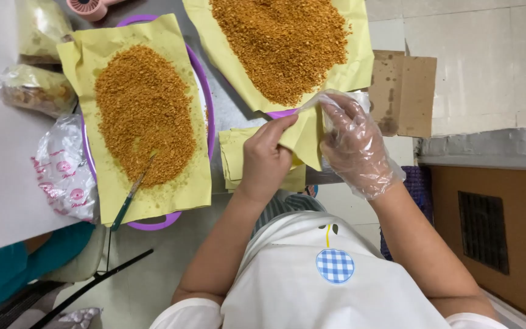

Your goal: Manually bagging fried shallots into small plastic pouches from a large pile on a table using hands and a small scraper.

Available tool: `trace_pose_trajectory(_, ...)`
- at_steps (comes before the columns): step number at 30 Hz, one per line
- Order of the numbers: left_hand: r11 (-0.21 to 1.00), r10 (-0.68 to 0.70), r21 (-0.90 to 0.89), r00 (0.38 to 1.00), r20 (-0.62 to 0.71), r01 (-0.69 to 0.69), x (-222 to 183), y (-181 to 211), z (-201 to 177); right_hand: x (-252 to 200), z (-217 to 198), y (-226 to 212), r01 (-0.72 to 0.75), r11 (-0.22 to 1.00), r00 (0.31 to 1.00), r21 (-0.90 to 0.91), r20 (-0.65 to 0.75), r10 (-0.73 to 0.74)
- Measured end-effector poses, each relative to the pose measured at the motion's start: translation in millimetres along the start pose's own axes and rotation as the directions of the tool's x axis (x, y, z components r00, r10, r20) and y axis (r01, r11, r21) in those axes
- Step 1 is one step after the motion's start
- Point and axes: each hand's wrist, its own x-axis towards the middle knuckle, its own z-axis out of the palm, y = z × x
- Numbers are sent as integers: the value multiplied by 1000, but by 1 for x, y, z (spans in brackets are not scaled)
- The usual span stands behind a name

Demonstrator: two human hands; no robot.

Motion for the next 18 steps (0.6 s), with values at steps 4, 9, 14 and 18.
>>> trace_pose_trajectory(4,984,57,169,998,-5,-55,-7,-18,19,-6,18,5,23,997,1000,68,-19,-22)
trace_pose_trajectory(9,988,-134,-88,990,-46,130,-13,-10,23,-5,26,-5,48,991,998,129,-40,-44)
trace_pose_trajectory(14,970,-241,51,966,99,236,-30,-45,30,-9,45,-20,125,976,983,176,-153,-98)
trace_pose_trajectory(18,957,-136,279,972,191,79,-31,-58,28,-10,42,-29,174,979,973,103,-168,-155)
